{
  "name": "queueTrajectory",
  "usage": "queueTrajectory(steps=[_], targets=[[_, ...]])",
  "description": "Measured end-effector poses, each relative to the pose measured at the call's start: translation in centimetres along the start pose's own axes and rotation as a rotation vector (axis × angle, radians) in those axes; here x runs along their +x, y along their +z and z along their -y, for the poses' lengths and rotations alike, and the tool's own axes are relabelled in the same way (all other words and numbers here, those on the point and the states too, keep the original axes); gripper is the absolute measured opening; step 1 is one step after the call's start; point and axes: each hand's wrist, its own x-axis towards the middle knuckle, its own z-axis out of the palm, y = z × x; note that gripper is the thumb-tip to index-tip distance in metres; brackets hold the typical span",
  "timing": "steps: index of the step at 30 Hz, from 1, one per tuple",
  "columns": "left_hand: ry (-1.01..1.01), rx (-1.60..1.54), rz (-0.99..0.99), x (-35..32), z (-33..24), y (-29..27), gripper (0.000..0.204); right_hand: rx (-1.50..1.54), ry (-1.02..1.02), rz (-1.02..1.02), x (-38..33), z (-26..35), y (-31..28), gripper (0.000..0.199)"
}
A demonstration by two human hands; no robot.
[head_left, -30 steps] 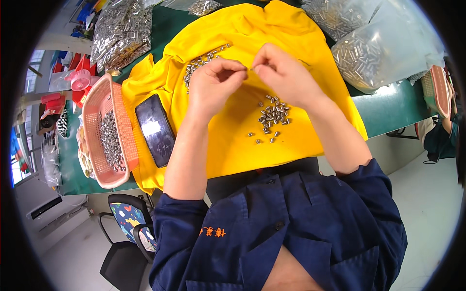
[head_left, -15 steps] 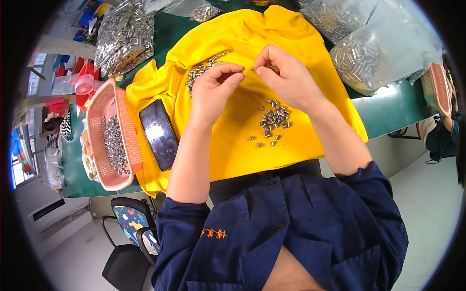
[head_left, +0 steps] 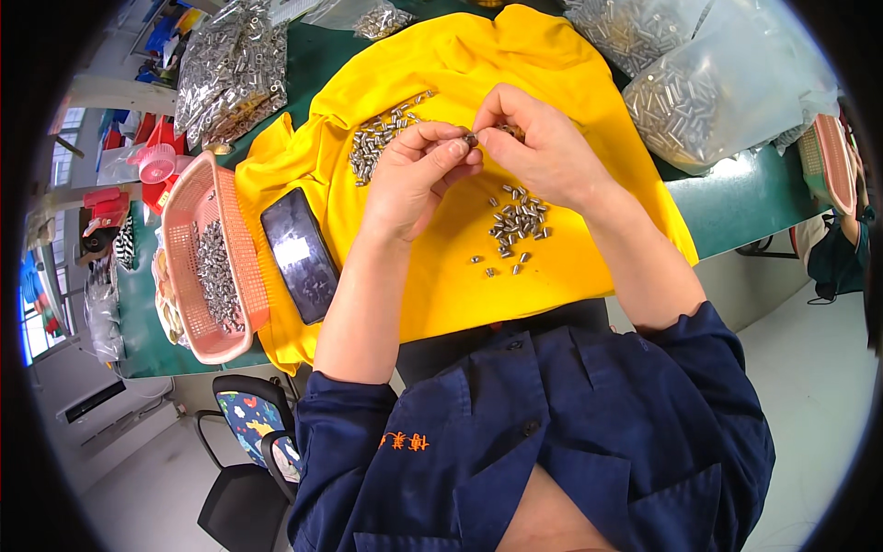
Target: Sorting and inspecting small metal hardware components on a workbench.
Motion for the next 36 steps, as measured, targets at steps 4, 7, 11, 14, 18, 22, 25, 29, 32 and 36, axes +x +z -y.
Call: queueTrajectory(steps=[4,7,11,14,18,22,25,29,32,36], targets=[[0.017,-0.003,0.018,0.2,0.1,-0.1,0.011,-0.001,0.001,0.006,-0.1,0.0,-0.1,0.007],[0.032,-0.010,0.008,0.2,0.1,-0.2,0.011,-0.002,-0.019,0.009,0.0,0.0,0.0,0.008],[0.059,0.073,-0.016,0.2,0.2,-0.1,0.012,-0.107,-0.046,-0.005,-0.1,-0.2,0.1,0.010],[0.082,0.174,-0.043,0.1,0.2,-0.2,0.012,-0.267,-0.074,0.014,-0.2,0.3,-0.1,0.010],[0.127,0.343,-0.106,0.1,0.1,0.1,0.012,-0.344,-0.063,-0.014,-0.4,0.2,0.7,0.009],[0.129,0.297,-0.090,0.3,0.3,-0.2,0.011,-0.388,-0.071,-0.024,-0.2,-0.1,0.8,0.010],[0.116,0.281,-0.106,0.6,0.3,0.3,0.010,-0.326,-0.067,-0.036,-0.2,-0.4,0.4,0.010],[0.081,0.154,-0.183,0.5,-0.8,-1.3,0.008,-0.389,-0.143,-0.183,0.0,0.8,-0.6,0.010],[0.042,0.666,-0.096,-0.5,-0.4,-0.2,0.008,-0.391,-0.203,-0.289,0.1,0.5,-1.4,0.008],[0.130,1.285,0.258,-1.8,0.5,3.2,0.016,-0.350,-0.190,-0.294,0.2,0.5,-1.7,0.008]])
